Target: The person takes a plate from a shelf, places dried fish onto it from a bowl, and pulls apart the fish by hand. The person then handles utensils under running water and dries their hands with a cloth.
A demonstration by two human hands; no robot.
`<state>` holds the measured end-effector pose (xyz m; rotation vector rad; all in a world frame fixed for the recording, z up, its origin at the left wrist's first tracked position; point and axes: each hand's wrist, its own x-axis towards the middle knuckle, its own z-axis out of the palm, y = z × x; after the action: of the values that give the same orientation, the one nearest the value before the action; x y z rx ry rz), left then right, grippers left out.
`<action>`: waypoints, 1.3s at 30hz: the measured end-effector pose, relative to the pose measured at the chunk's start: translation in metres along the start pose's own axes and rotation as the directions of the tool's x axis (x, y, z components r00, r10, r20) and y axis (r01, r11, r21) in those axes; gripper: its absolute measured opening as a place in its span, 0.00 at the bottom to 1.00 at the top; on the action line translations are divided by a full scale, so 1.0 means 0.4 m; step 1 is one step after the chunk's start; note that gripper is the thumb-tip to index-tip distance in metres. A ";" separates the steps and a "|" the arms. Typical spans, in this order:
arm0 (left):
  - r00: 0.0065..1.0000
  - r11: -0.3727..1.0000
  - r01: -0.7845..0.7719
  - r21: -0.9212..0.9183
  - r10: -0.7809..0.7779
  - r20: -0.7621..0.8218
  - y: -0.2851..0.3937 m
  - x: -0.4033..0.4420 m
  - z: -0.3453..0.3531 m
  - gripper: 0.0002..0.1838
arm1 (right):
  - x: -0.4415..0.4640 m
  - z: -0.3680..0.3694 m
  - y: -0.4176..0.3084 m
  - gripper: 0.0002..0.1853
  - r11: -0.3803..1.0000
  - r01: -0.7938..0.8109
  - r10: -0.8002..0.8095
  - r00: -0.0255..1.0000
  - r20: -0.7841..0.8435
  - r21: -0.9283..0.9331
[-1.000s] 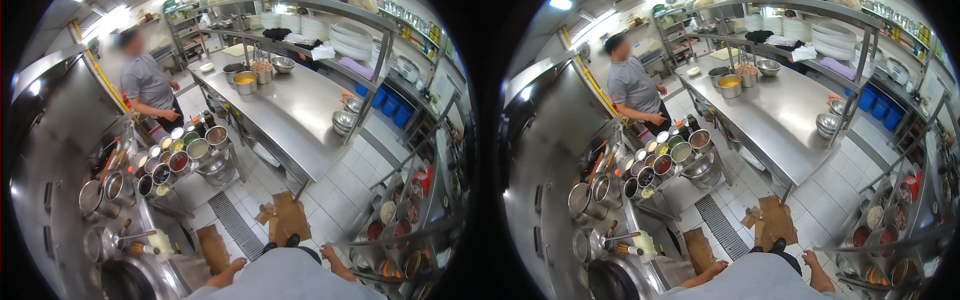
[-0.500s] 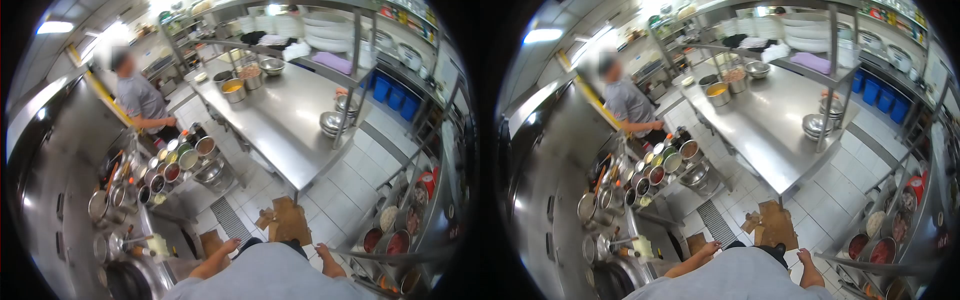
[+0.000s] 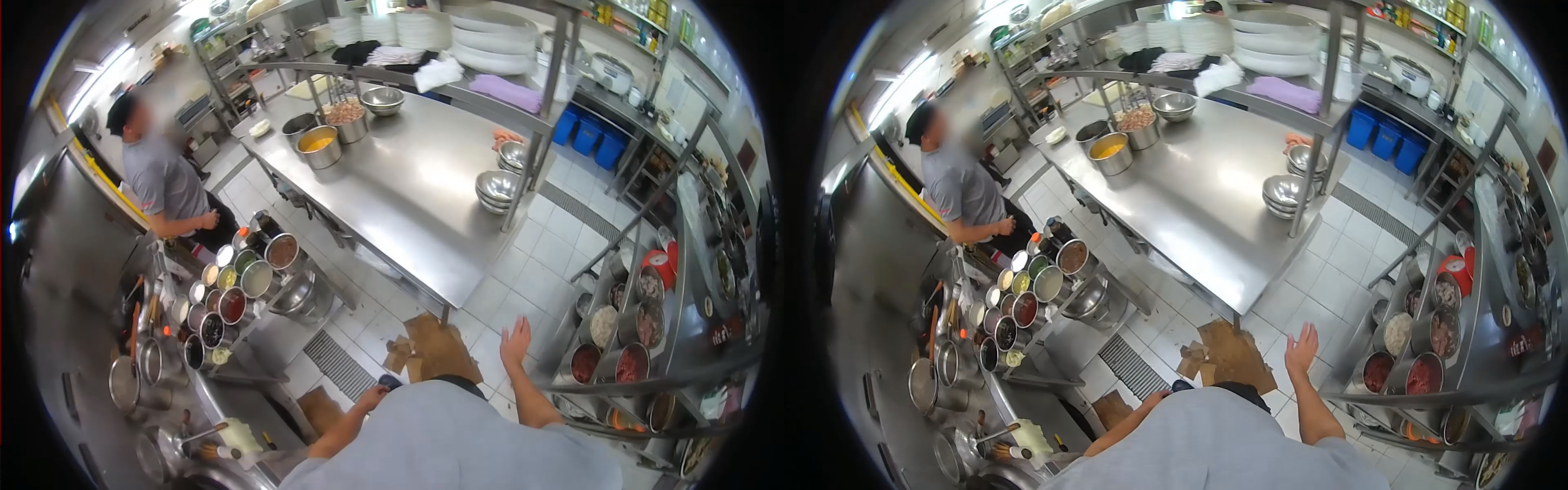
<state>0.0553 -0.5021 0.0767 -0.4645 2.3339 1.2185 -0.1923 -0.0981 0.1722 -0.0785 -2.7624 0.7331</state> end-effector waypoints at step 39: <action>0.785 0.783 0.080 -0.616 -0.431 -0.446 -0.458 -0.224 0.139 0.18 | 0.255 0.220 -0.601 0.27 0.811 0.585 -0.577 0.798 0.174 0.004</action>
<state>0.2339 -0.5494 -0.0258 -1.5129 2.1605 1.8146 -0.3102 -0.3368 0.2435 0.8282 -2.7100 0.5113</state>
